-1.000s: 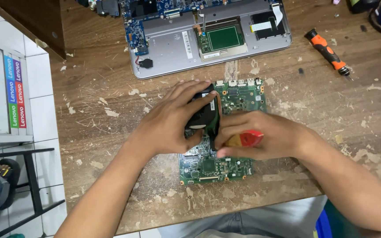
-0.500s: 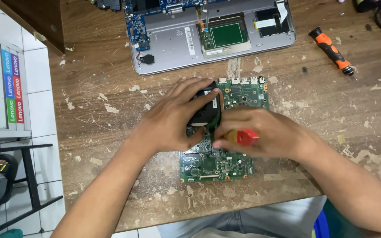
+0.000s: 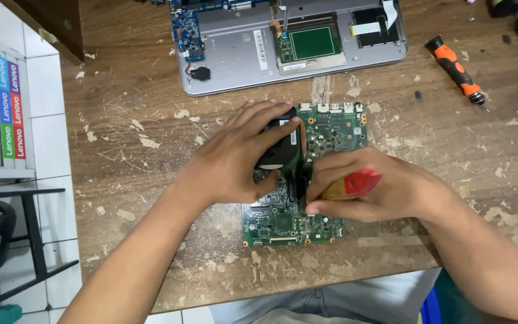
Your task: Cleaning a laptop motherboard using a small brush to remove dust and debris.
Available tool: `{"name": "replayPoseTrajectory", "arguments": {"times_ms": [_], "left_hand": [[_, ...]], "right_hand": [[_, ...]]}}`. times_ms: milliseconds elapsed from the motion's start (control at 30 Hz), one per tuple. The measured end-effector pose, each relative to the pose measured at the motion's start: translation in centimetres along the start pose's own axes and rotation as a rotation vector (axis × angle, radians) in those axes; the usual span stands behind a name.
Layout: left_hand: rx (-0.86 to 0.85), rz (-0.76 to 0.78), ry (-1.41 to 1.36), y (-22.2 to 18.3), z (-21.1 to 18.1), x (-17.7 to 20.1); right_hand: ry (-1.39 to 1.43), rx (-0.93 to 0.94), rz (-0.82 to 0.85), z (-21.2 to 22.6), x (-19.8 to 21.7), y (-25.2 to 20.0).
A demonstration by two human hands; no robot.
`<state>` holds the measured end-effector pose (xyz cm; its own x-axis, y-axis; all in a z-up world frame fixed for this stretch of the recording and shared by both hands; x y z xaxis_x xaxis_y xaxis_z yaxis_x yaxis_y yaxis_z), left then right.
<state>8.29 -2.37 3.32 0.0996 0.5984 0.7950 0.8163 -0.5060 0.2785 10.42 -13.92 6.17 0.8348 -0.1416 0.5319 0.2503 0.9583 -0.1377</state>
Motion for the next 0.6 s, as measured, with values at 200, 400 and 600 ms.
{"name": "replayPoseTrajectory", "arguments": {"times_ms": [200,400,600], "left_hand": [[0.025,0.030,0.004,0.1,0.2,-0.3],[0.034,0.061,-0.003,0.3,0.5,-0.7],[0.010,0.003,-0.023,0.1,0.0,-0.1]], "right_hand": [[-0.199,0.204,-0.123,0.7,0.4,-0.4],[-0.280,0.225,-0.184,0.1,0.7,-0.8],[-0.272,0.235,-0.286,-0.7,1.0,-0.8]]}}
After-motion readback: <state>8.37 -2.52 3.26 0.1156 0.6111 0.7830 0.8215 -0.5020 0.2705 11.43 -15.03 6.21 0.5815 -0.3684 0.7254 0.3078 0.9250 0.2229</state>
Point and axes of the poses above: each hand's wrist, its own y-axis towards the middle knuckle, its own x-axis out of the back of the hand, z = x × y, the point moved 10 cm from there along y, towards the middle knuckle, and after that the axes turned 5 degrees about -x, right-handed, at the moved point
